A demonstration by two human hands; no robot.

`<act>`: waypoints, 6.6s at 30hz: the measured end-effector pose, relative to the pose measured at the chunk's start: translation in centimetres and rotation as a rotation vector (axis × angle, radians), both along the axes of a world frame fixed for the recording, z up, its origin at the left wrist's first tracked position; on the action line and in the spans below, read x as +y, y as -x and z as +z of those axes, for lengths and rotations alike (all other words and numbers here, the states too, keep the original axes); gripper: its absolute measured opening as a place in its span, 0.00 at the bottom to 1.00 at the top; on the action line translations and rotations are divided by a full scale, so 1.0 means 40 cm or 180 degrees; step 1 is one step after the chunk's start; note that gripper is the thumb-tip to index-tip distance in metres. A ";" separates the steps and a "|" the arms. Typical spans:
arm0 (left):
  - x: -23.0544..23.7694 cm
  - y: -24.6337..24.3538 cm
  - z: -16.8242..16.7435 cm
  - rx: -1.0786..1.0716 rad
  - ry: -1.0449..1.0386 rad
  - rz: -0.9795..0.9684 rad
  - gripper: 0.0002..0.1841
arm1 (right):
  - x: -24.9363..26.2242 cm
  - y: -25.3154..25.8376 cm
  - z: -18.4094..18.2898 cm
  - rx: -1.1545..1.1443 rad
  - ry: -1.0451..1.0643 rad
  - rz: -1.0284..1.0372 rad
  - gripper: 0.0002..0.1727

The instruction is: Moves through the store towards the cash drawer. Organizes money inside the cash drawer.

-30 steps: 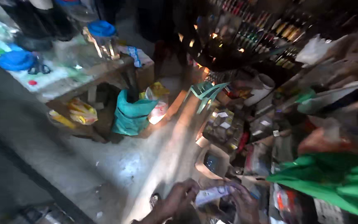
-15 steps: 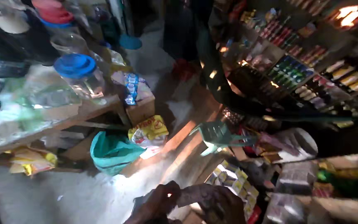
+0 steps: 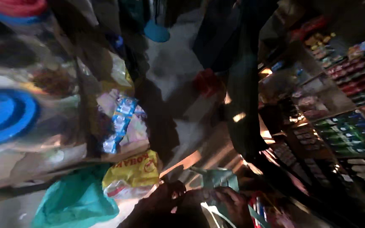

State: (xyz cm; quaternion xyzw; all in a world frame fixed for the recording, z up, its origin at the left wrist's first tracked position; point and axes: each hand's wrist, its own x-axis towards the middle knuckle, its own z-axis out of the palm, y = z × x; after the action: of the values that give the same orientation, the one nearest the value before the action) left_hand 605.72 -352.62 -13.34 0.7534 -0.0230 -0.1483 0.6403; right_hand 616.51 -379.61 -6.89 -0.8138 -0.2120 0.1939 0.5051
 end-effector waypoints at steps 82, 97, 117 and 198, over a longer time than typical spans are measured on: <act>3.290 -2.195 -0.031 0.1072 -0.3496 0.7103 0.29 | 4.251 -2.496 0.008 0.2203 -0.0388 0.3610 0.08; 3.298 -2.315 0.005 0.1270 -0.3222 0.7984 0.19 | 4.408 -2.455 -0.008 0.3055 0.1062 0.4819 0.17; 3.126 -2.445 0.101 -0.0352 -0.1046 0.8630 0.18 | 4.283 -2.408 0.022 0.1456 0.0521 0.6546 0.11; 3.125 -2.407 0.040 0.2162 -0.1945 0.7716 0.15 | 4.418 -2.377 -0.009 -0.4436 0.0766 0.8143 0.16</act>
State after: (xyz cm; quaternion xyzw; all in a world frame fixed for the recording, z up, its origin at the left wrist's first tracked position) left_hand 702.00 -227.63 -11.75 0.3336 0.8673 0.3409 0.1426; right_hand 711.59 -202.87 -7.25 -0.0375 -0.9546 0.0922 -0.2807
